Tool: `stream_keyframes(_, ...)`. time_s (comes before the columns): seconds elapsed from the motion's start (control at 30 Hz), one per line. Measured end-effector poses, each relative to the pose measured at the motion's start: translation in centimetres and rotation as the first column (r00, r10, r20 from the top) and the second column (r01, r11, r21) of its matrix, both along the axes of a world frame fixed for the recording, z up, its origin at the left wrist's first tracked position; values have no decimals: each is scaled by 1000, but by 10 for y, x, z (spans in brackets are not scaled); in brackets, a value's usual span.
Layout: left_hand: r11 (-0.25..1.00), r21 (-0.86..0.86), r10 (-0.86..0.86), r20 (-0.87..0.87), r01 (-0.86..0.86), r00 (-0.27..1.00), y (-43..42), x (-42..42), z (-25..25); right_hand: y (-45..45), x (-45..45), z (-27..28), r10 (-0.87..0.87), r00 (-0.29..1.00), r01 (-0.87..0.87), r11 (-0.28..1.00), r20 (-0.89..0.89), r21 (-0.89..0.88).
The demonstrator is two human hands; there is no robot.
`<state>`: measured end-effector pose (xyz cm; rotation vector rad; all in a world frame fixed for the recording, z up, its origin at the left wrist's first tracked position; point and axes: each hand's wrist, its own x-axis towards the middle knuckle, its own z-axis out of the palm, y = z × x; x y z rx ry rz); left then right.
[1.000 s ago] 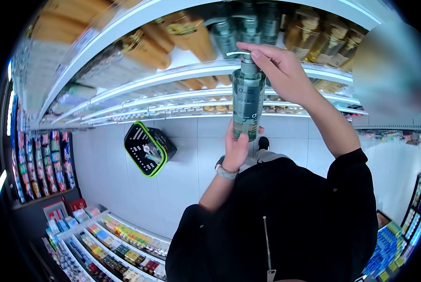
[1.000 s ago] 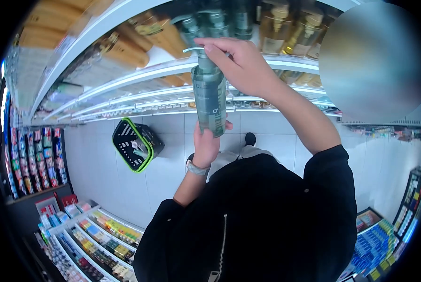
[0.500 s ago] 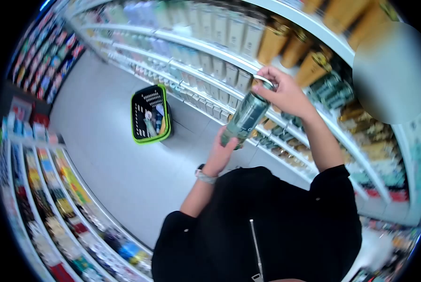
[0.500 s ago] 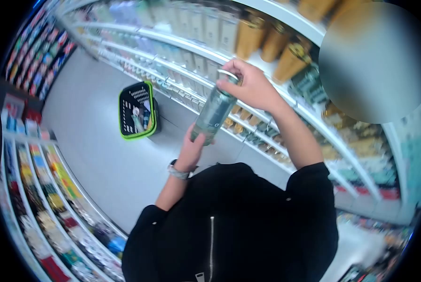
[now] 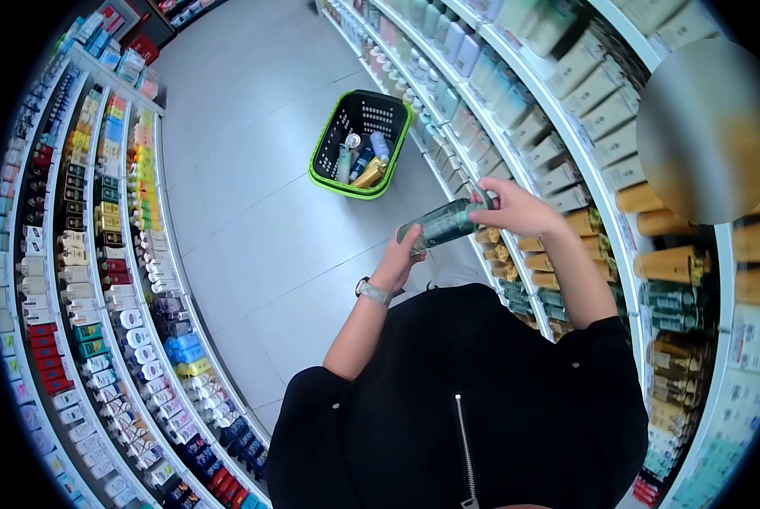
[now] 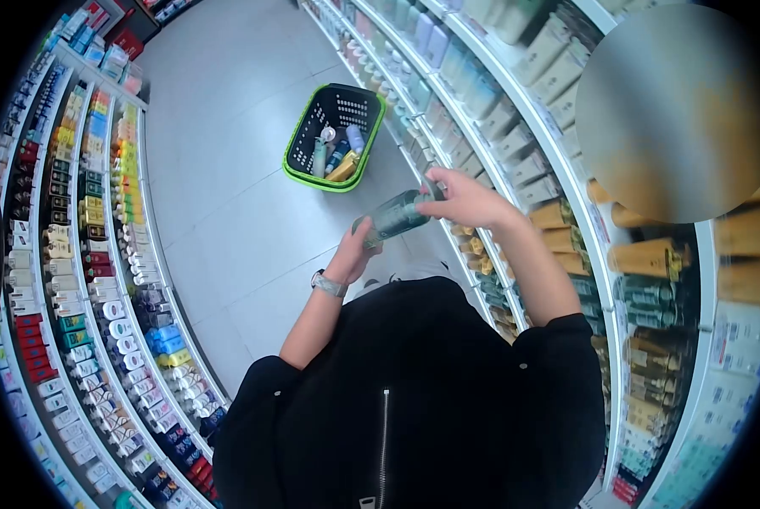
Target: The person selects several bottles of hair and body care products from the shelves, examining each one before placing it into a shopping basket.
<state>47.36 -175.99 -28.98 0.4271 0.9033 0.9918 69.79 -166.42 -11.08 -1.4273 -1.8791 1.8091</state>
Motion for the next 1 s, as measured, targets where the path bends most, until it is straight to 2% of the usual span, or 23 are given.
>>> stream_keyframes(0.03,999,-48,4,-42,-6,999,8,-8,-6,11,-11,-16,40,999,-40,999,14,14)
stream_keyframes(0.13,989,-124,35,-316,-78,948,35,-29,-51,52,-42,-71,114,963,-197,914,243,355)
stream_keyframes(0.2,988,-135,7,-459,-78,888,53,-50,-90,87,-58,-117,105,951,-226,876,290,426)
stream_keyframes(0.3,970,-224,-30,-485,-91,874,75,-90,-139,146,-74,-193,91,955,-224,846,283,484)
stream_keyframes(0.4,952,-289,-89,-573,-99,814,76,-140,-191,207,-98,-250,67,960,-192,863,272,467)
stream_keyframes(0.47,916,-333,-44,-638,-224,768,40,-178,-252,250,-118,-293,55,952,-174,906,301,387)
stream_keyframes(0.53,699,-572,-5,-603,-428,798,12,-196,-239,280,-142,-345,51,951,-142,948,306,285)
stream_keyframes(0.6,547,-671,53,-569,-500,821,10,-203,-211,304,-167,-395,82,939,-160,964,334,213)
stream_keyframes(0.67,560,-654,24,-601,-509,799,-7,-209,-208,317,-182,-454,135,924,-202,966,357,159)
stream_keyframes(0.73,495,-670,-29,-649,-553,760,-14,-205,-204,328,-200,-495,139,902,-193,977,409,94)
stream_keyframes(0.8,414,-680,46,-648,-605,760,-10,-194,-194,334,-216,-528,171,876,-197,980,452,12)
stream_keyframes(0.87,374,-708,36,-635,-599,772,-7,-185,-190,342,-237,-562,206,853,-195,978,478,-74)
stream_keyframes(0.97,447,-682,-15,-653,-579,757,-6,-171,-190,348,-261,-606,387,769,-279,919,509,-278)
stream_keyframes(1.0,455,-673,-28,-665,-582,747,-8,-166,-186,346,-265,-624,397,754,-296,916,523,-269)
